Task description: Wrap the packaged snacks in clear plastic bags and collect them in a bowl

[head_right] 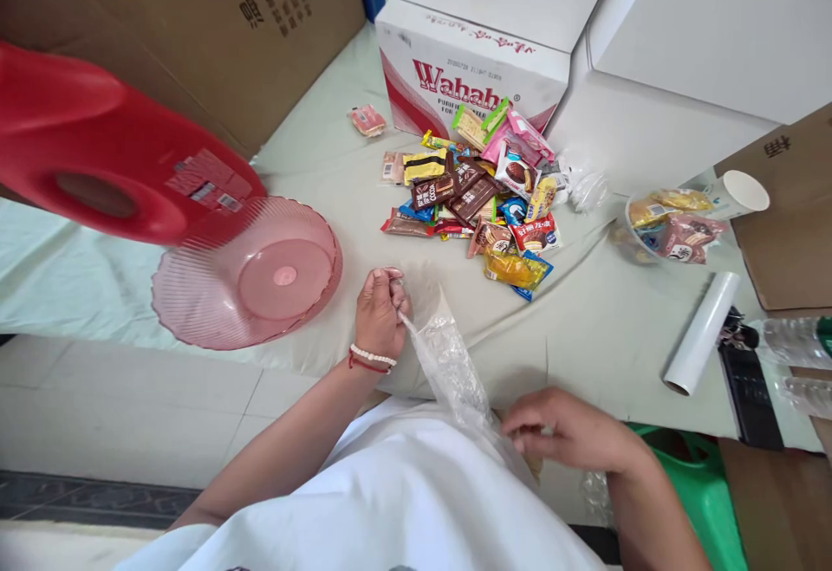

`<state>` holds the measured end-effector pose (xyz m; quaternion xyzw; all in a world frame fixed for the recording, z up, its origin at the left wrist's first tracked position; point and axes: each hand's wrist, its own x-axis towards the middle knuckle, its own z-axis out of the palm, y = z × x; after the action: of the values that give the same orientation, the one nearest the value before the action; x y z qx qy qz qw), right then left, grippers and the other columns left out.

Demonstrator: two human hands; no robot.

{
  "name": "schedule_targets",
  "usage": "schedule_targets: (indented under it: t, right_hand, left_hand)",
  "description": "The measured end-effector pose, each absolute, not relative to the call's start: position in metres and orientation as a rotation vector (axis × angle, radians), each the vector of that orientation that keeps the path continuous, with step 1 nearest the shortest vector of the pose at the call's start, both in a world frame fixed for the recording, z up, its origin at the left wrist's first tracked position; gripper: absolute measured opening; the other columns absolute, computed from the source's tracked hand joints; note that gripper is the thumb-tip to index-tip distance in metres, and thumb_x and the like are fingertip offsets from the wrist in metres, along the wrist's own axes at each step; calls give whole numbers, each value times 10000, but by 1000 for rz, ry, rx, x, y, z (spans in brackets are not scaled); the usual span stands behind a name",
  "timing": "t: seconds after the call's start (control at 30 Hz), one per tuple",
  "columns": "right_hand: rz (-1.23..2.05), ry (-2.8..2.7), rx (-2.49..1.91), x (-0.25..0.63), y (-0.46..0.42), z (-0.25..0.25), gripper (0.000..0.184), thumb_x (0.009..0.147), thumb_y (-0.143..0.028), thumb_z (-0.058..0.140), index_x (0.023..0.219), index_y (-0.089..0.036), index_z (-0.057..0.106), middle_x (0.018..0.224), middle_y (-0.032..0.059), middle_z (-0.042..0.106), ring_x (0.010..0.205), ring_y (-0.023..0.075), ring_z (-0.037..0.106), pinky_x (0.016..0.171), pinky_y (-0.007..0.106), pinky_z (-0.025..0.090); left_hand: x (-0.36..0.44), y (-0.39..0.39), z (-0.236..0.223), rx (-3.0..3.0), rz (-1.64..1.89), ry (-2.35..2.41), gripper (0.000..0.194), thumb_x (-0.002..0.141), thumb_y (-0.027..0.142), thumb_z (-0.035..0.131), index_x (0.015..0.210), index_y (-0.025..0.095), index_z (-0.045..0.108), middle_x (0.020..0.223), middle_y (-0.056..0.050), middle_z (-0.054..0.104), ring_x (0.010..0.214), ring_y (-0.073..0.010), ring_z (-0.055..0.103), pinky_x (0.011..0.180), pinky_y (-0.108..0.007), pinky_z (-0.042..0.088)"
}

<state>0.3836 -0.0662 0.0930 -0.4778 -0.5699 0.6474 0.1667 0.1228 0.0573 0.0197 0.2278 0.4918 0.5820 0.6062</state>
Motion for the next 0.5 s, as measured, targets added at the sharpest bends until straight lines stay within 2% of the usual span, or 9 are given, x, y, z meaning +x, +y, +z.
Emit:
schedule_targets:
  t: [0.1,0.17,0.2,0.27,0.33,0.37,0.43,0.5]
  right_hand:
    - [1502,-1487,-1585,384,-43,90,297,910,-495,685,1008,-232,781,899,59,750,727,183,660,695,309,556]
    - [1334,-1333,-1623,363,-23,74,389,884,-564,691,1095,-242,745,1063,79,740,884,212,679,826,364,568]
    - [1331,-1262,-1584,348,-14,64,465,847,-600,718,1153,-250,720,1156,93,721,1010,238,674,900,397,560]
    - [1393,-1113,-1479,310,1,45,694,723,-652,806,1276,-265,646,1261,118,680,1143,262,649,969,430,543]
    - [1532,-1008,-1321,276,9,33,883,645,-656,858,1386,-286,550,1300,119,659,1185,258,641,998,435,533]
    - [1603,-964,-1249,264,11,30,916,629,-645,873,1401,-295,526,1280,108,669,1168,251,650,993,432,536]
    - [1700,-894,-1172,251,11,29,828,623,-612,890,1317,-288,578,1150,71,715,1062,236,680,936,405,555]
    - [1712,-853,-1220,253,10,32,639,624,-587,894,1120,-255,668,941,25,722,866,202,678,800,345,567]
  left_hand:
    - [128,52,30,580,1316,1069,521,866,734,595,914,215,577,600,83,326,465,-68,258,415,-195,262]
    - [131,47,38,623,1303,1034,514,878,727,584,947,218,598,602,80,317,473,-76,253,425,-205,261]
    - [133,44,41,645,1296,1012,504,890,719,571,963,222,604,602,80,309,475,-80,250,431,-211,262]
    - [136,38,46,695,1272,973,483,917,704,539,1002,234,616,601,78,301,479,-90,257,448,-224,273]
    - [136,33,47,758,1237,973,488,932,701,510,1041,241,630,600,72,317,491,-102,283,469,-238,290]
    - [136,31,46,786,1221,990,501,933,706,500,1056,240,637,598,69,331,500,-107,298,479,-244,299]
    - [134,30,44,801,1211,1030,527,932,717,489,1068,232,645,594,65,350,508,-111,314,492,-251,312]
    - [130,31,41,757,1231,1032,532,930,721,491,1071,229,639,581,73,336,489,-106,290,480,-248,301]
